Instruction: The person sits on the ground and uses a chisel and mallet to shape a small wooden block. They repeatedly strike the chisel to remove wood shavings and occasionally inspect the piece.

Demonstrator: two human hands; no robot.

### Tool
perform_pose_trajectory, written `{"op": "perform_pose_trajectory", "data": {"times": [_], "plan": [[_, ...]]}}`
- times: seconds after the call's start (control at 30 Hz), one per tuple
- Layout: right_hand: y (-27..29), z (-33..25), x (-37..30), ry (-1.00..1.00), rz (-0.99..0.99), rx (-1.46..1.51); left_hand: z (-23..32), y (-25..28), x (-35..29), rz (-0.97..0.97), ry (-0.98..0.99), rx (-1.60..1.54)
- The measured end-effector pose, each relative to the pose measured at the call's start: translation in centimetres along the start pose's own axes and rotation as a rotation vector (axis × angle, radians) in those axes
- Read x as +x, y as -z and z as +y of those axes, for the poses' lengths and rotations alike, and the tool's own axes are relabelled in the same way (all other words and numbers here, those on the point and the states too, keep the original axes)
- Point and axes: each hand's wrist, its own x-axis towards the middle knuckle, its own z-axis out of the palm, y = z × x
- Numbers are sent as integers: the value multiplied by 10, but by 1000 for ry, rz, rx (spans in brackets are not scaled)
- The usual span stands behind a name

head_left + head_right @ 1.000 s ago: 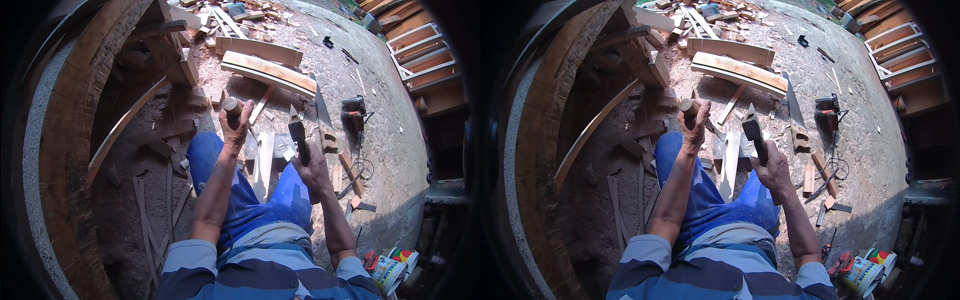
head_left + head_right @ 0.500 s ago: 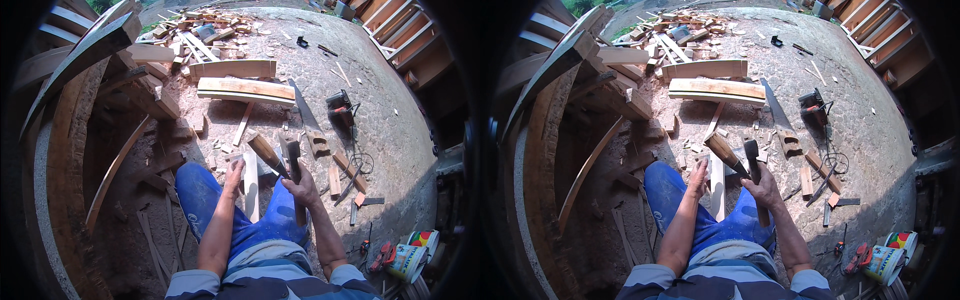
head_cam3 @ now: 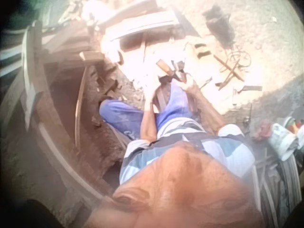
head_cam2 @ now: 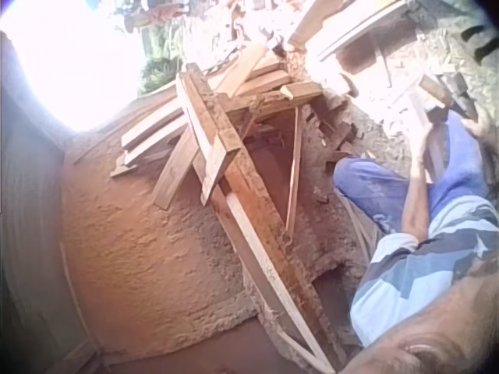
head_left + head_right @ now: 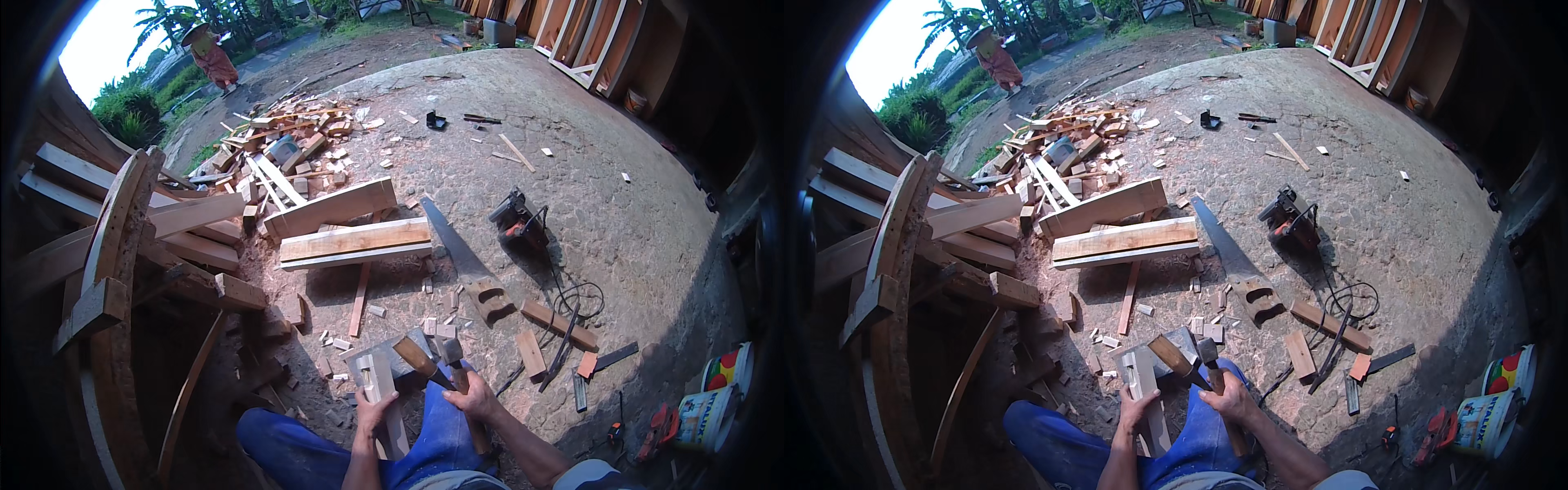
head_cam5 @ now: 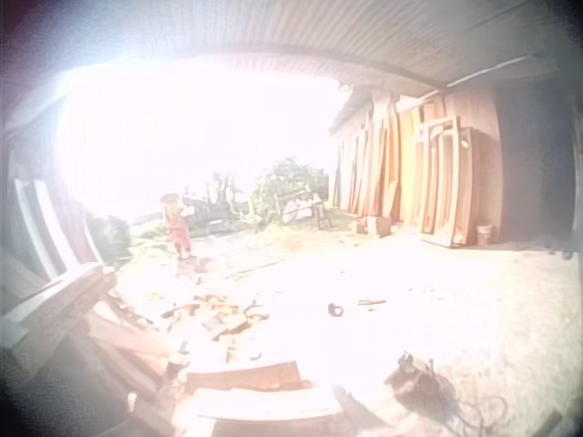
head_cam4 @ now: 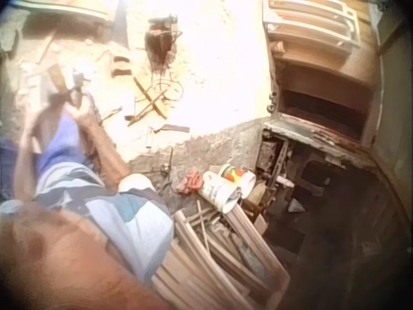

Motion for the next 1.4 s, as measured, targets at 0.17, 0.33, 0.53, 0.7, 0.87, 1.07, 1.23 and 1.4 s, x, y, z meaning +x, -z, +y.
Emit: {"op": "perform_pose_trajectory", "data": {"times": [0.17, 0.33, 0.53, 0.7, 0.87, 1.07, 1.23, 1.4], "plan": [[7, -5, 11, -20, -70, 37, 23, -37, -30, 255, 165, 701], [4, -18, 12, 20, -6, 25, -20, -42, -11, 311, 45, 663], [-18, -54, 5, 175, 79, -83, 38, 9, 8, 90, -393, -335], [-71, -49, 8, 336, 60, -138, 128, 18, -39, -416, -482, -718], [-95, -59, -7, 432, 69, -88, 132, 55, -52, -505, -636, -874], [-78, -52, -43, 319, 43, 10, 46, 57, -62, -182, -1041, -197], [-73, -50, -70, 342, 43, 70, 17, 43, -89, -173, -1180, 102], [-78, -52, -96, 307, -77, 364, -1, 35, -93, -96, -1176, 145]]}}
